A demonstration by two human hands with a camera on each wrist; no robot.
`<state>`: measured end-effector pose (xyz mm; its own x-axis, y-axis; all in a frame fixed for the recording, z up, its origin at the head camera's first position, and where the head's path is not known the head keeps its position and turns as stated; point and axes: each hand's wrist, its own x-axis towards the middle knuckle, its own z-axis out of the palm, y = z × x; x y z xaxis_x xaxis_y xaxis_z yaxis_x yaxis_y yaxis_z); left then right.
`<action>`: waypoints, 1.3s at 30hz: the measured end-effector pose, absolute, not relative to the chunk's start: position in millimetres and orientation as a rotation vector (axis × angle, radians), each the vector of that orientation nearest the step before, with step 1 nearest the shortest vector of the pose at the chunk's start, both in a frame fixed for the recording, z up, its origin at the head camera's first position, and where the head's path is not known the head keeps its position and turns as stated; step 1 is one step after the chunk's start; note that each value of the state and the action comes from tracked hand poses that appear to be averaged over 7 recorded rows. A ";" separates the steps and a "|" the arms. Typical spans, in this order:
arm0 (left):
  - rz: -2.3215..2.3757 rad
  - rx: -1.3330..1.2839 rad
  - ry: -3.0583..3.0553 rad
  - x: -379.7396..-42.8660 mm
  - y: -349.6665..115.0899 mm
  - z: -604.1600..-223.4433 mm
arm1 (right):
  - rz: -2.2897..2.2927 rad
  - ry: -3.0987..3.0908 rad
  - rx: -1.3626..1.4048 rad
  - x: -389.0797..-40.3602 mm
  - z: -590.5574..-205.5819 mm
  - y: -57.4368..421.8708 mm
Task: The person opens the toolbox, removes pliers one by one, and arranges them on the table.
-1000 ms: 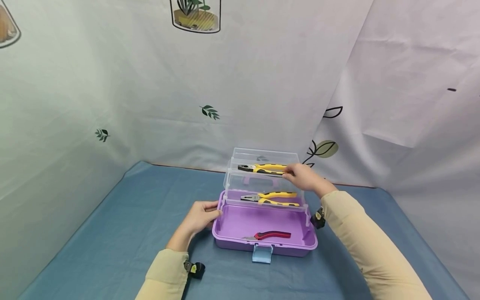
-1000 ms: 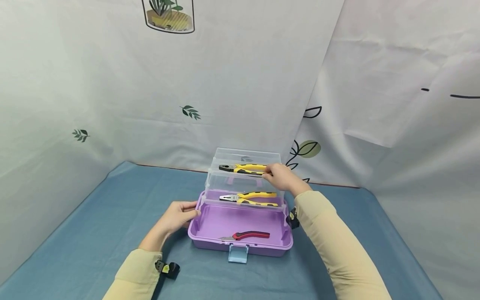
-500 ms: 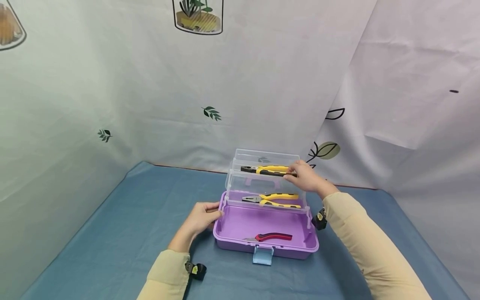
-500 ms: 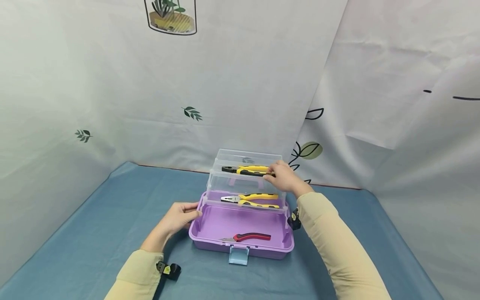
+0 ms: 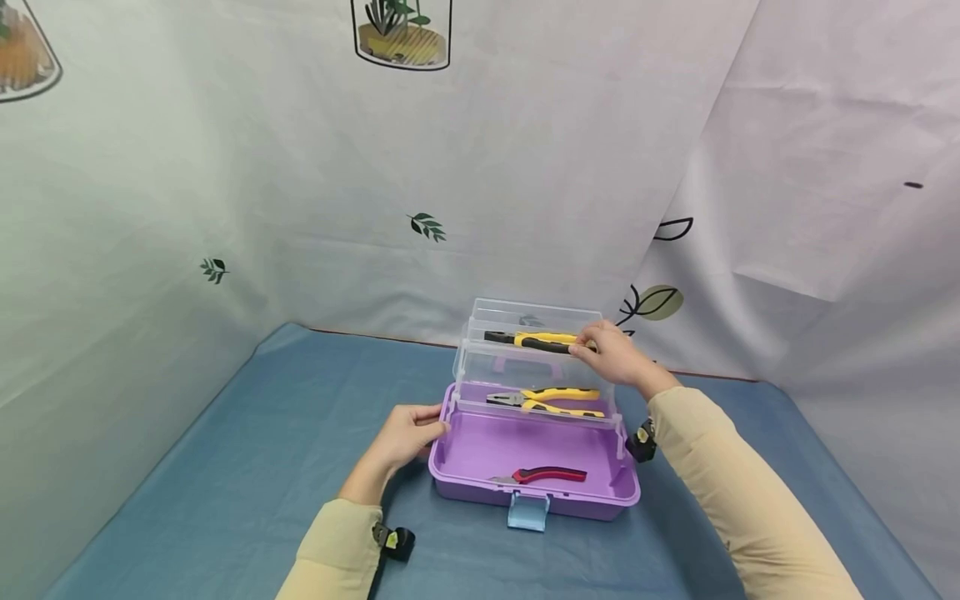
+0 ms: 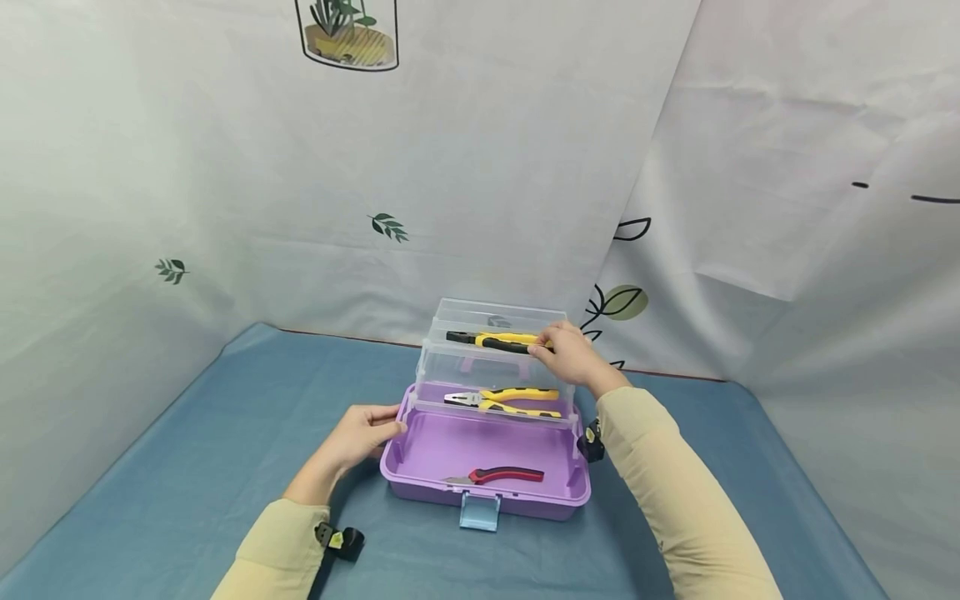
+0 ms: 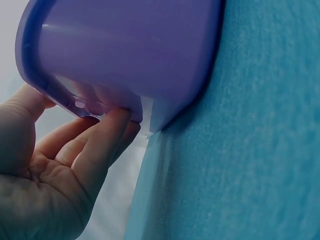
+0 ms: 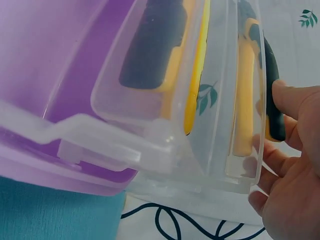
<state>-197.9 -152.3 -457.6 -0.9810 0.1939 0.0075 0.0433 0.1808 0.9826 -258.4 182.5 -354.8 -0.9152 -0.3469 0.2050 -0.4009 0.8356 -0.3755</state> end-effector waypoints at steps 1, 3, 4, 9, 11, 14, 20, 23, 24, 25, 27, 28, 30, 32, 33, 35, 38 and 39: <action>1.922 0.234 2.323 -197.8 -152.3 -457.3 | 0.626 -2.885 0.597 -258.3 -354.2 182.3; 1.918 0.232 2.327 -197.7 -152.3 -456.7 | 0.620 -2.882 0.611 -258.3 -353.3 181.9; 1.921 0.229 2.326 -197.8 -152.2 -456.6 | 0.619 -2.883 0.617 -258.4 -352.8 181.9; 1.923 0.217 2.323 -197.2 -151.7 -456.2 | 0.631 -2.894 0.614 -257.6 -351.1 182.0; 1.920 0.216 2.325 -196.7 -151.6 -456.3 | 0.632 -2.899 0.607 -257.5 -351.6 182.0; 1.915 0.208 2.335 -196.0 -151.2 -455.8 | 0.644 -2.903 0.608 -257.7 -351.2 181.9; 1.910 0.165 2.360 -196.2 -149.7 -456.1 | 0.565 -2.958 0.640 -258.4 -350.2 181.2; 1.908 0.179 2.352 -195.5 -150.3 -456.0 | 0.566 -2.986 0.644 -258.0 -349.2 179.9; 1.906 0.181 2.351 -195.4 -150.4 -456.0 | 0.588 -2.997 0.645 -257.8 -348.4 179.5; 1.905 0.184 2.350 -195.3 -150.4 -456.1 | 0.613 -3.005 0.657 -257.3 -347.6 179.0; 1.907 0.184 2.349 -194.8 -150.3 -456.1 | 0.654 -3.022 0.679 -256.3 -345.3 178.4; 1.908 0.182 2.348 -194.7 -150.2 -455.9 | 0.678 -3.029 0.685 -255.8 -343.8 178.0; 1.909 0.179 2.350 -194.4 -149.9 -455.1 | 0.705 -3.033 0.702 -254.9 -340.5 177.2; 1.909 0.177 2.349 -194.4 -149.7 -454.5 | 0.707 -3.034 0.710 -254.5 -337.6 176.2; 1.908 0.177 2.347 -194.4 -149.5 -454.2 | 0.708 -3.036 0.708 -254.2 -336.2 175.4; 1.913 0.182 2.340 -194.5 -149.4 -453.6 | 0.703 -3.035 0.706 -254.1 -334.0 173.6; 1.921 0.185 2.330 -194.8 -149.6 -454.2 | 0.698 -3.029 0.699 -254.0 -331.7 170.4; 1.925 0.184 2.328 -194.7 -149.6 -454.3 | 0.696 -3.027 0.695 -253.9 -331.3 169.4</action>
<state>-194.7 -149.6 -454.3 -0.9860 0.1663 -0.0112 0.0203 0.1863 0.9823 -253.9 169.4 -331.3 -0.9039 -0.4241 0.0564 -0.4061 0.8092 -0.4246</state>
